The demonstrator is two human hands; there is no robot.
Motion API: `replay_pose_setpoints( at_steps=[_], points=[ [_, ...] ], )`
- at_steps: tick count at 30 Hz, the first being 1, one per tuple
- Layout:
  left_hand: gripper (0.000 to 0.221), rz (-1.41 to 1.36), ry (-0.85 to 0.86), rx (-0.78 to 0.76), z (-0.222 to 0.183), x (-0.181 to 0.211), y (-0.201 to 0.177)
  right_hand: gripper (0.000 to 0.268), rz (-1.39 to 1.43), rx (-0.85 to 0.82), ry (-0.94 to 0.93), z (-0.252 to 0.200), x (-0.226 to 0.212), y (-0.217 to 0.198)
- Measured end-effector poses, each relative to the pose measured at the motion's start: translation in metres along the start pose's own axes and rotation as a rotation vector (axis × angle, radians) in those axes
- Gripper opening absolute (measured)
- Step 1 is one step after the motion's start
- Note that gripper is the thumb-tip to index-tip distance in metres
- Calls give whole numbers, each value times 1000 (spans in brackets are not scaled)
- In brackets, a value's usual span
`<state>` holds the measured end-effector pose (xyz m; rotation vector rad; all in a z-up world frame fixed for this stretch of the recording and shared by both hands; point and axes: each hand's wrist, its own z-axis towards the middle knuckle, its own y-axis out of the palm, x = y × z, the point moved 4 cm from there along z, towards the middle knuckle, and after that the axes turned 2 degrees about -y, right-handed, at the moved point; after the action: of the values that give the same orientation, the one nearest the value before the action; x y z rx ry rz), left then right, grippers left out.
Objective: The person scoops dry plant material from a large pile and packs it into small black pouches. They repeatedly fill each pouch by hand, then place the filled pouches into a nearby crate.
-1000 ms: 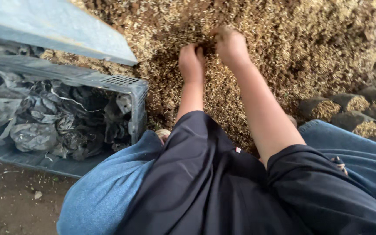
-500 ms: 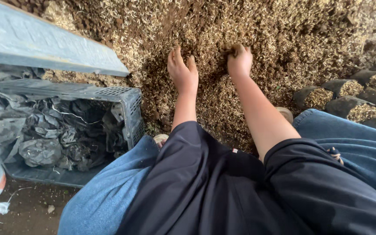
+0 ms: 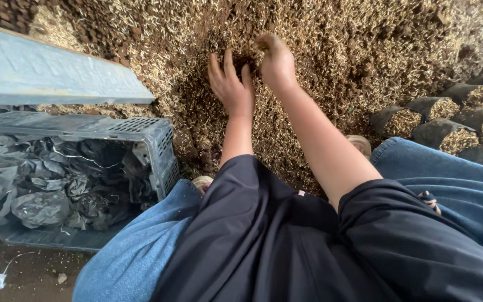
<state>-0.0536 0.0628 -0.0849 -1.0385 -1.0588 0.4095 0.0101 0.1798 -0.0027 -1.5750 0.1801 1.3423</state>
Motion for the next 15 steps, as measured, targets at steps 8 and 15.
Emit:
replay_pose_setpoints(
  at_steps=[8,15],
  points=[
    [61,73,-16,-95,-2,-1,14,28,430,-255,609,0,24,-2],
    [64,82,9,-50,-6,1,11,44,-44,122,547,-9,92,-50]
  ],
)
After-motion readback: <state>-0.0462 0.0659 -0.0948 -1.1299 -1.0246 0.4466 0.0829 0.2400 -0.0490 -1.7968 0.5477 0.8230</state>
